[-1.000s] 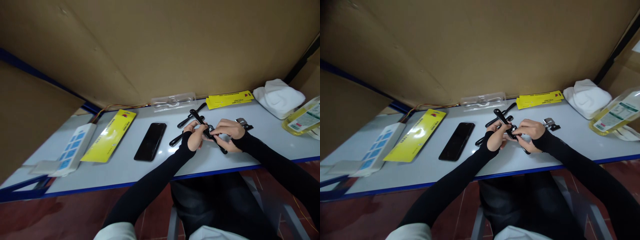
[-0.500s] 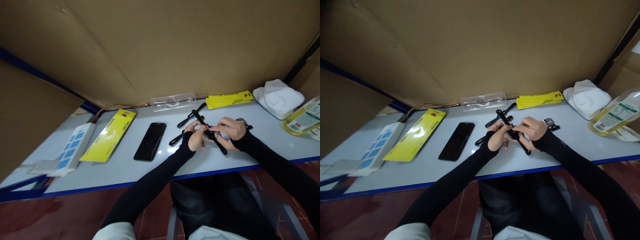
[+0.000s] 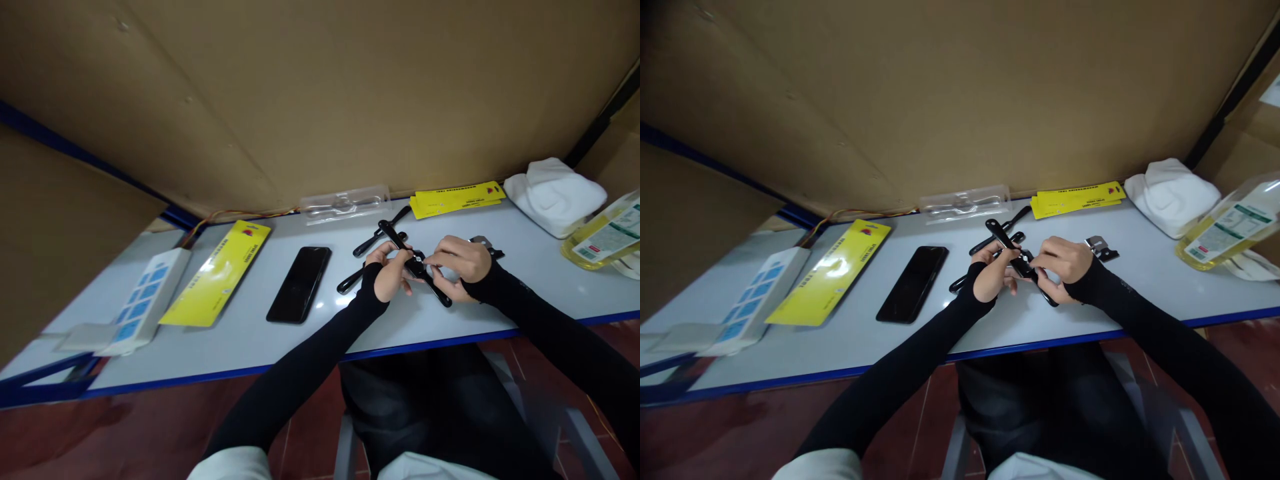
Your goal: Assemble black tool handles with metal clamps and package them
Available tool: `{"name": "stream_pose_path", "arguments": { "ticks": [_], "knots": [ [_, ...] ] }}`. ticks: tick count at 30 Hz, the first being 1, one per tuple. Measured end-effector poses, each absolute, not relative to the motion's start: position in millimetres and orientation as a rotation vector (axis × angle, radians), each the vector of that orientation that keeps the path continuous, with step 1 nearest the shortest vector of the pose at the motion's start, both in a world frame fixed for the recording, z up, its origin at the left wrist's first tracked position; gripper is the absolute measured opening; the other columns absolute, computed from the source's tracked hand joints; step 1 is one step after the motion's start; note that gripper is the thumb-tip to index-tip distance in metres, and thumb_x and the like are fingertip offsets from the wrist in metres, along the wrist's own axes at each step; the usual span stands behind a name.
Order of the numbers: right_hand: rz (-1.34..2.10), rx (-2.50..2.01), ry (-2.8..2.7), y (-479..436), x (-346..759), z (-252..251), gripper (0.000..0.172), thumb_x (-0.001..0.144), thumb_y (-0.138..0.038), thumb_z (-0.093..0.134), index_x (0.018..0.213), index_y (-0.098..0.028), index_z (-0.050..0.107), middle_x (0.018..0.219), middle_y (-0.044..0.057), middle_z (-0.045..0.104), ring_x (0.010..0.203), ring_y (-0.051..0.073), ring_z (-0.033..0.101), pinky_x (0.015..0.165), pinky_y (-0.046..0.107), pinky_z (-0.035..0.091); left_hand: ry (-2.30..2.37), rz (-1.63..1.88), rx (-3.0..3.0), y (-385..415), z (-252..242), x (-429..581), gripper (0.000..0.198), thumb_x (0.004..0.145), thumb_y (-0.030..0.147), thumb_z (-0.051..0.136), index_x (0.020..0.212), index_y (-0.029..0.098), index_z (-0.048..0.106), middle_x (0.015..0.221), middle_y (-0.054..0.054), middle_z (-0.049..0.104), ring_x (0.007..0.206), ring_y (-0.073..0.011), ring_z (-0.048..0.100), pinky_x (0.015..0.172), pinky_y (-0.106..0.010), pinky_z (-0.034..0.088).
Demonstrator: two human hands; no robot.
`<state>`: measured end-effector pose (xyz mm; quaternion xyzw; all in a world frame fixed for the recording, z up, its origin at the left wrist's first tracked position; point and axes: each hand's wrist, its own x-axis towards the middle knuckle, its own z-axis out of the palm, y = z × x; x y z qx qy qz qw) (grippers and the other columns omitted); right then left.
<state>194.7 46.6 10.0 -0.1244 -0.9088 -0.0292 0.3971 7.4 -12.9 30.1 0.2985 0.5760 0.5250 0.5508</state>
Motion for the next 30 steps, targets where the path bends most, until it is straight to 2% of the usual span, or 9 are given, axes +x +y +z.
{"name": "stream_pose_path", "arguments": {
  "ticks": [9, 13, 17, 20, 26, 30],
  "knots": [
    [0.071, -0.271, -2.281, 46.8, 190.8, 2.9, 0.024, 0.095, -0.013, 0.066, 0.115, -0.020, 0.078, 0.089, 0.006, 0.067, 0.076, 0.016, 0.060, 0.064, 0.028, 0.050, 1.311, 1.192, 0.759, -14.3, 26.2, 7.3, 0.025, 0.070, 0.028, 0.073, 0.090, 0.019, 0.061, 0.069, -0.005, 0.073, 0.046, -0.0244, 0.071, 0.027, -0.021, 0.038],
    [0.184, -0.283, -2.270, 51.9, 192.2, 5.4, 0.015, 0.099, -0.022, 0.070, 0.108, -0.024, 0.080, 0.089, 0.004, 0.067, 0.076, 0.015, 0.061, 0.067, 0.028, 0.050, 1.292, 1.125, 0.767, -13.1, 24.7, 4.7, 0.027, 0.068, 0.028, 0.073, 0.090, 0.018, 0.062, 0.071, -0.006, 0.074, 0.047, -0.0264, 0.072, 0.025, -0.021, 0.036],
    [0.241, -0.334, -2.333, 56.7, 194.8, 9.0, 0.014, 0.100, -0.030, 0.071, 0.108, -0.024, 0.081, 0.087, 0.004, 0.068, 0.076, 0.016, 0.062, 0.068, 0.028, 0.050, 1.288, 1.094, 0.741, -11.1, 23.2, 1.0, 0.031, 0.066, 0.029, 0.076, 0.091, 0.018, 0.062, 0.074, -0.006, 0.075, 0.049, -0.0284, 0.074, 0.025, -0.022, 0.037],
    [0.260, -0.417, -2.372, 57.7, 197.0, 13.5, 0.017, 0.098, -0.037, 0.074, 0.099, -0.021, 0.079, 0.085, 0.004, 0.068, 0.076, 0.016, 0.062, 0.068, 0.028, 0.049, 1.273, 1.084, 0.738, -10.5, 19.8, -0.2, 0.034, 0.065, 0.031, 0.078, 0.092, 0.018, 0.062, 0.073, -0.006, 0.074, 0.050, -0.0300, 0.074, 0.026, -0.023, 0.038],
    [0.384, -0.571, -2.331, 52.0, 192.9, 13.3, 0.024, 0.101, -0.035, 0.068, 0.082, -0.020, 0.072, 0.078, 0.002, 0.066, 0.065, 0.013, 0.056, 0.063, 0.027, 0.044, 1.242, 1.139, 0.717, -11.4, 16.0, 1.4, 0.039, 0.062, 0.032, 0.084, 0.091, 0.018, 0.061, 0.074, -0.006, 0.074, 0.051, -0.0304, 0.075, 0.026, -0.024, 0.040],
    [0.491, -0.819, -2.154, 44.1, 182.9, 8.5, 0.027, 0.092, -0.034, 0.069, 0.070, -0.020, 0.064, 0.068, -0.001, 0.062, 0.055, 0.010, 0.049, 0.057, 0.025, 0.040, 1.223, 1.257, 0.741, -14.6, 17.6, 3.9, 0.046, 0.062, 0.037, 0.089, 0.094, 0.017, 0.063, 0.081, -0.005, 0.074, 0.052, -0.0280, 0.075, 0.028, -0.024, 0.043]
  ]
}}
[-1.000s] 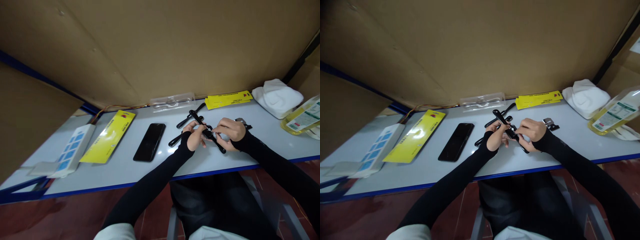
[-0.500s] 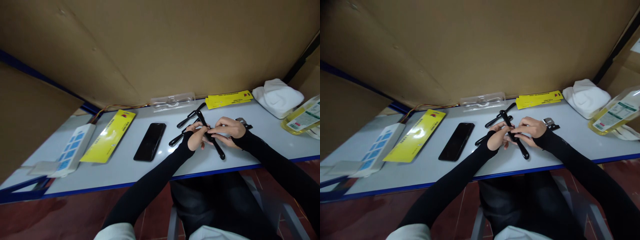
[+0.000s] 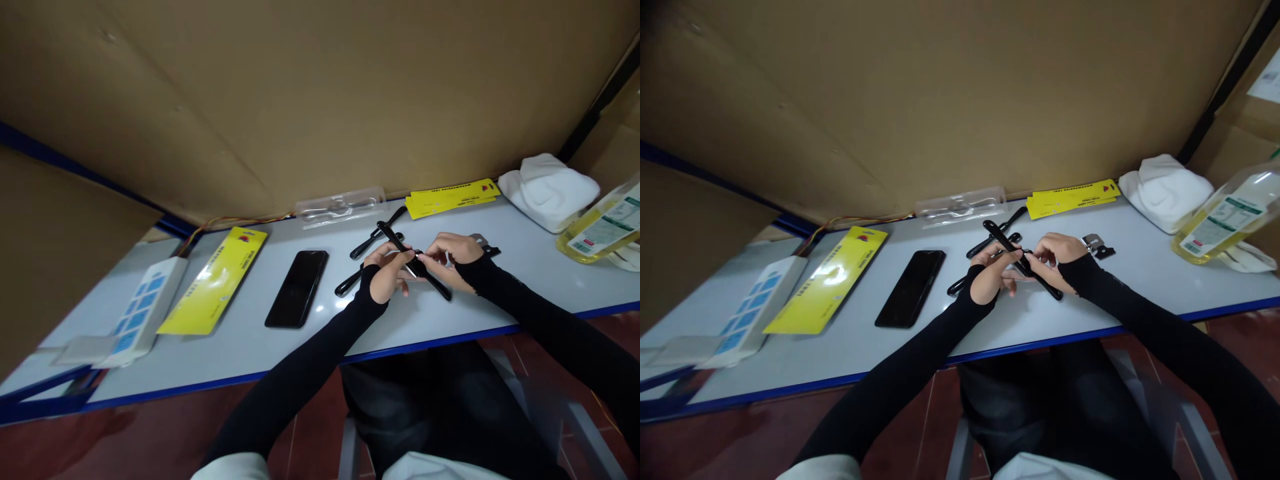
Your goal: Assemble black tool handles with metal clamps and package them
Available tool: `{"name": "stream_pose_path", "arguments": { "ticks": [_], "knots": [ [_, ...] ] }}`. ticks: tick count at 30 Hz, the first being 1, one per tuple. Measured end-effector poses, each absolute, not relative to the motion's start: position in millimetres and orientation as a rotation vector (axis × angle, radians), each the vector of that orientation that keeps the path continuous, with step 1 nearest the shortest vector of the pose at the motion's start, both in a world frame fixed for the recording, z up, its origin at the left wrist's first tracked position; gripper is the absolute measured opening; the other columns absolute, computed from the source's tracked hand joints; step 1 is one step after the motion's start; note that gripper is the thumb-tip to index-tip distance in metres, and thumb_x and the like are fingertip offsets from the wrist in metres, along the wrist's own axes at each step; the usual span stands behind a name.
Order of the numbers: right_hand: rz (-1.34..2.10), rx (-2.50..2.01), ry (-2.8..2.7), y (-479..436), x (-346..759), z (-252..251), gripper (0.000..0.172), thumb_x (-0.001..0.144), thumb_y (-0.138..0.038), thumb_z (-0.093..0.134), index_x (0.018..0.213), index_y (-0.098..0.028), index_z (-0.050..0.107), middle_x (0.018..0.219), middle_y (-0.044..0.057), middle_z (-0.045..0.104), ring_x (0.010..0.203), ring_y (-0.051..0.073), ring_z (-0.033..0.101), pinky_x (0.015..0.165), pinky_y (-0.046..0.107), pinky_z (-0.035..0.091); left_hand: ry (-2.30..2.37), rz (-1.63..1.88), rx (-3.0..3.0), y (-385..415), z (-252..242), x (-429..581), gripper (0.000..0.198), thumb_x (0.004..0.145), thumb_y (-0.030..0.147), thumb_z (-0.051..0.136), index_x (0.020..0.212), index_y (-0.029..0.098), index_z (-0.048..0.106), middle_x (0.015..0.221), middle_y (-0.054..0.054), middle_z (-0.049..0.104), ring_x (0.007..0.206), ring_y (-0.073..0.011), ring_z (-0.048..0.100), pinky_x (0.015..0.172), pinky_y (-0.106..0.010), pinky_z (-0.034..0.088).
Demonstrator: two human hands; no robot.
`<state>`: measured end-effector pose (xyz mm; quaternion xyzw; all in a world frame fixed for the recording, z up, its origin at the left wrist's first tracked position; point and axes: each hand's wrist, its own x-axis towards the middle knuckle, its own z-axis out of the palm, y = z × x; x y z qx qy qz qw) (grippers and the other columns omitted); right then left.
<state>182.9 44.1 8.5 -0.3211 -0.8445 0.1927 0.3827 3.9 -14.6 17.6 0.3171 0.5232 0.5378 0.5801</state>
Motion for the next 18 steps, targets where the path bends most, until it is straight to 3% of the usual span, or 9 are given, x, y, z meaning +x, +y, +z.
{"name": "stream_pose_path", "arguments": {
  "ticks": [4, 7, 10, 12, 14, 18],
  "knots": [
    [0.829, -1.120, -2.028, 38.7, 176.1, 10.0, 0.032, 0.084, -0.037, 0.069, 0.058, -0.020, 0.062, 0.051, -0.003, 0.054, 0.048, 0.009, 0.045, 0.050, 0.024, 0.035, 1.231, 1.290, 0.788, -19.3, 21.8, 8.5, 0.051, 0.060, 0.042, 0.092, 0.096, 0.016, 0.066, 0.088, -0.007, 0.075, 0.053, -0.0273, 0.075, 0.028, -0.025, 0.045],
    [0.970, -1.156, -1.999, 37.5, 178.5, 15.5, 0.028, 0.083, -0.032, 0.066, 0.059, -0.019, 0.064, 0.052, -0.003, 0.054, 0.049, 0.009, 0.046, 0.050, 0.023, 0.035, 1.245, 1.263, 0.781, -19.9, 24.2, 9.8, 0.050, 0.059, 0.041, 0.093, 0.093, 0.015, 0.068, 0.100, -0.012, 0.077, 0.052, -0.0264, 0.075, 0.027, -0.025, 0.044],
    [0.800, -0.914, -2.035, 37.8, 186.3, 22.3, 0.012, 0.081, -0.025, 0.067, 0.088, -0.018, 0.074, 0.077, 0.001, 0.065, 0.055, 0.009, 0.049, 0.050, 0.023, 0.037, 1.253, 1.230, 0.733, -17.4, 24.3, 6.6, 0.048, 0.061, 0.037, 0.092, 0.097, 0.013, 0.071, 0.103, -0.014, 0.078, 0.051, -0.0255, 0.075, 0.026, -0.024, 0.042],
    [0.632, -0.743, -2.105, 39.0, 191.9, 25.9, 0.027, 0.084, -0.027, 0.072, 0.109, -0.019, 0.074, 0.096, 0.003, 0.067, 0.056, 0.007, 0.046, 0.051, 0.023, 0.038, 1.256, 1.222, 0.715, -15.6, 23.3, 3.0, 0.051, 0.063, 0.035, 0.092, 0.104, 0.012, 0.073, 0.101, -0.014, 0.079, 0.052, -0.0254, 0.075, 0.026, -0.024, 0.041],
    [0.497, -0.632, -2.192, 41.0, 195.7, 27.6, 0.024, 0.090, -0.032, 0.072, 0.111, -0.021, 0.075, 0.099, 0.003, 0.066, 0.057, 0.007, 0.043, 0.053, 0.024, 0.038, 1.254, 1.219, 0.720, -14.9, 21.8, 0.1, 0.053, 0.065, 0.036, 0.093, 0.109, 0.010, 0.075, 0.097, -0.014, 0.079, 0.053, -0.0260, 0.075, 0.026, -0.024, 0.040],
    [0.422, -0.556, -2.250, 44.6, 195.8, 24.8, 0.015, 0.098, -0.034, 0.069, 0.097, -0.020, 0.072, 0.082, 0.000, 0.064, 0.059, 0.010, 0.044, 0.058, 0.026, 0.039, 1.245, 1.226, 0.773, -15.8, 16.5, -1.3, 0.056, 0.068, 0.041, 0.093, 0.111, 0.008, 0.077, 0.089, -0.014, 0.080, 0.054, -0.0260, 0.076, 0.029, -0.023, 0.043]
  ]
}}
